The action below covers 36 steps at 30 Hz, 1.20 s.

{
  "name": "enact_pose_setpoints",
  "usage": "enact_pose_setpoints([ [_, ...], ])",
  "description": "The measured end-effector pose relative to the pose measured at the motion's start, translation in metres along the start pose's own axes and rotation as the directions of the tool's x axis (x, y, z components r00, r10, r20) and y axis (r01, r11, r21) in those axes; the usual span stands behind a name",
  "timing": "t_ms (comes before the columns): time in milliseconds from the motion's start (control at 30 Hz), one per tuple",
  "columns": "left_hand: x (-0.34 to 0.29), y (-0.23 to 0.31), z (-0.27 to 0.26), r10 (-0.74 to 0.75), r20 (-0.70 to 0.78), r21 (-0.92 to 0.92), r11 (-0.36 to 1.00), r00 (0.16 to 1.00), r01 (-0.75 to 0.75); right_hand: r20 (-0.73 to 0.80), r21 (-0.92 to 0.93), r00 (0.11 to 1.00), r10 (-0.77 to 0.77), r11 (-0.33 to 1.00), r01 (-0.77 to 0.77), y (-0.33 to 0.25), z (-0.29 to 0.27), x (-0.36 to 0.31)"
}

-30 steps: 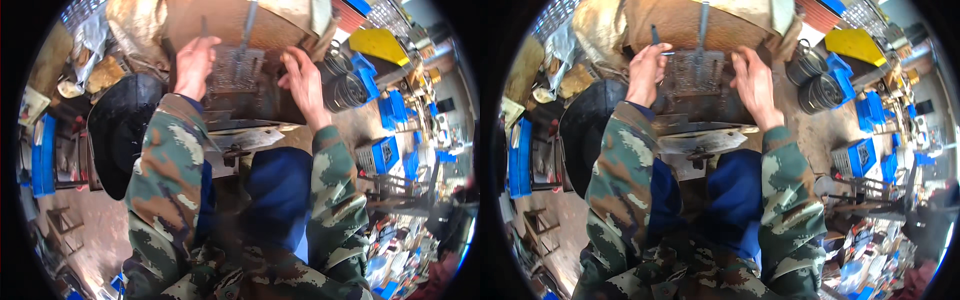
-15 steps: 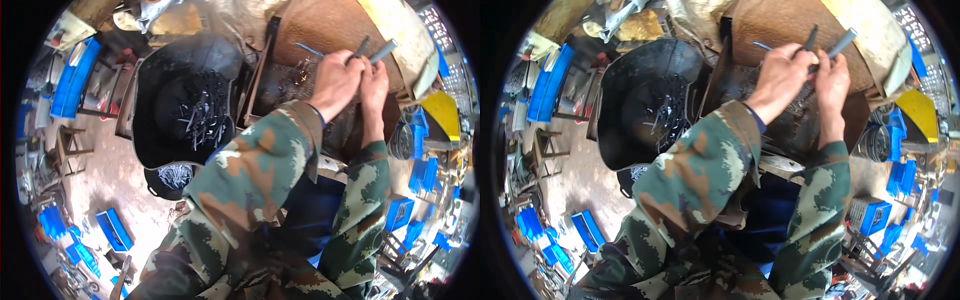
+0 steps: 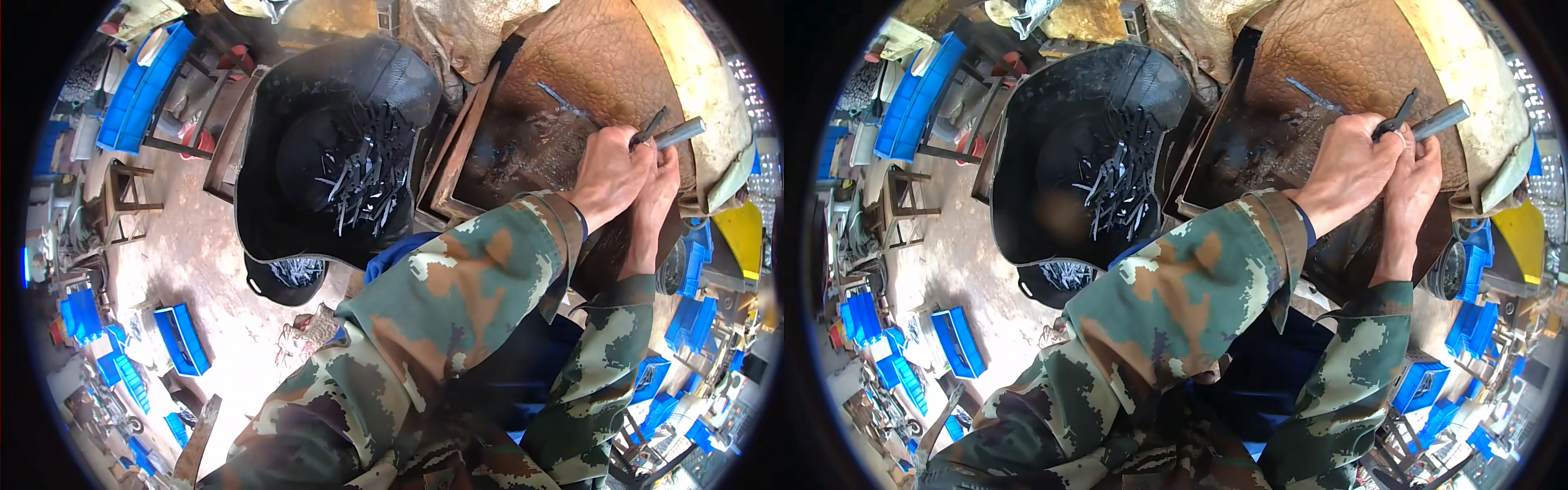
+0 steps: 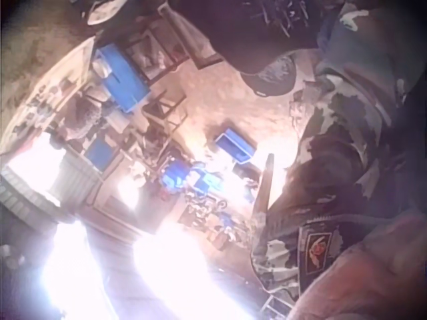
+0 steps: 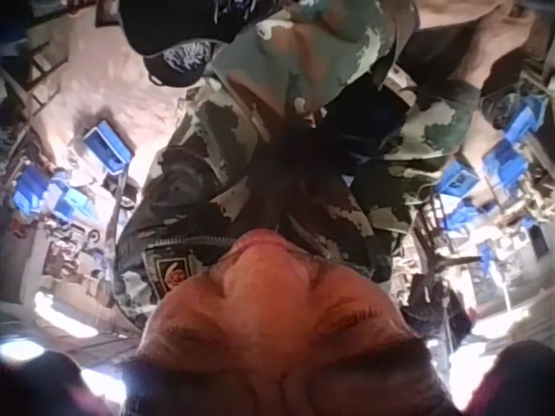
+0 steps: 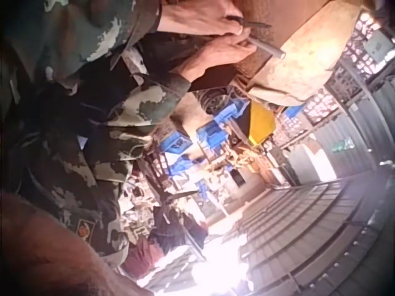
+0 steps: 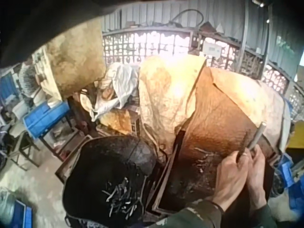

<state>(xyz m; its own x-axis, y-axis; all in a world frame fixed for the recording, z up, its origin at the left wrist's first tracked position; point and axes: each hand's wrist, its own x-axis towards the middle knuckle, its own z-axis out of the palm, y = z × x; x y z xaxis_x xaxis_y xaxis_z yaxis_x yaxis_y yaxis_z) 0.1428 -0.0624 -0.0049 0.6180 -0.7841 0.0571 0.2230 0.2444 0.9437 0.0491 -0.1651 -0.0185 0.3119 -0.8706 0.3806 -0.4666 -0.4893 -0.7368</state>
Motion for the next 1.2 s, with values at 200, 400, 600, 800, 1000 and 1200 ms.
enact_pose_setpoints([
  [200, -0.002, -0.002, 0.003, 0.014, 0.012, -0.081, 0.997, 1.000, -0.013, 0.008, 0.030, 1.000, -0.018, 0.999, 0.017, 0.015, -0.004, 0.005],
  [400, -0.002, -0.002, -0.002, 0.035, 0.027, -0.047, 0.998, 0.999, -0.034, -0.014, 0.015, 0.999, -0.037, 0.999, 0.037, 0.013, -0.001, 0.004],
  [600, -0.002, 0.001, -0.005, 0.027, 0.028, 0.008, 1.000, 0.999, -0.027, -0.031, 0.039, 0.998, -0.052, 0.998, 0.053, 0.010, 0.003, 0.004],
  [800, -0.006, -0.007, 0.000, 0.034, 0.034, 0.010, 0.999, 0.999, -0.035, -0.016, 0.051, 0.999, -0.045, 0.998, 0.045, 0.012, -0.003, 0.001],
  [1000, -0.016, 0.005, -0.004, 0.157, 0.026, 0.096, 0.983, 0.987, -0.158, 0.001, 0.332, 0.999, -0.033, 0.943, 0.031, 0.024, 0.003, 0.007],
  [1200, -0.013, 0.002, -0.031, 0.233, 0.069, 0.372, 0.896, 0.970, -0.241, 0.063, 0.258, 0.991, 0.119, 0.957, -0.131, -0.022, 0.009, -0.023],
])
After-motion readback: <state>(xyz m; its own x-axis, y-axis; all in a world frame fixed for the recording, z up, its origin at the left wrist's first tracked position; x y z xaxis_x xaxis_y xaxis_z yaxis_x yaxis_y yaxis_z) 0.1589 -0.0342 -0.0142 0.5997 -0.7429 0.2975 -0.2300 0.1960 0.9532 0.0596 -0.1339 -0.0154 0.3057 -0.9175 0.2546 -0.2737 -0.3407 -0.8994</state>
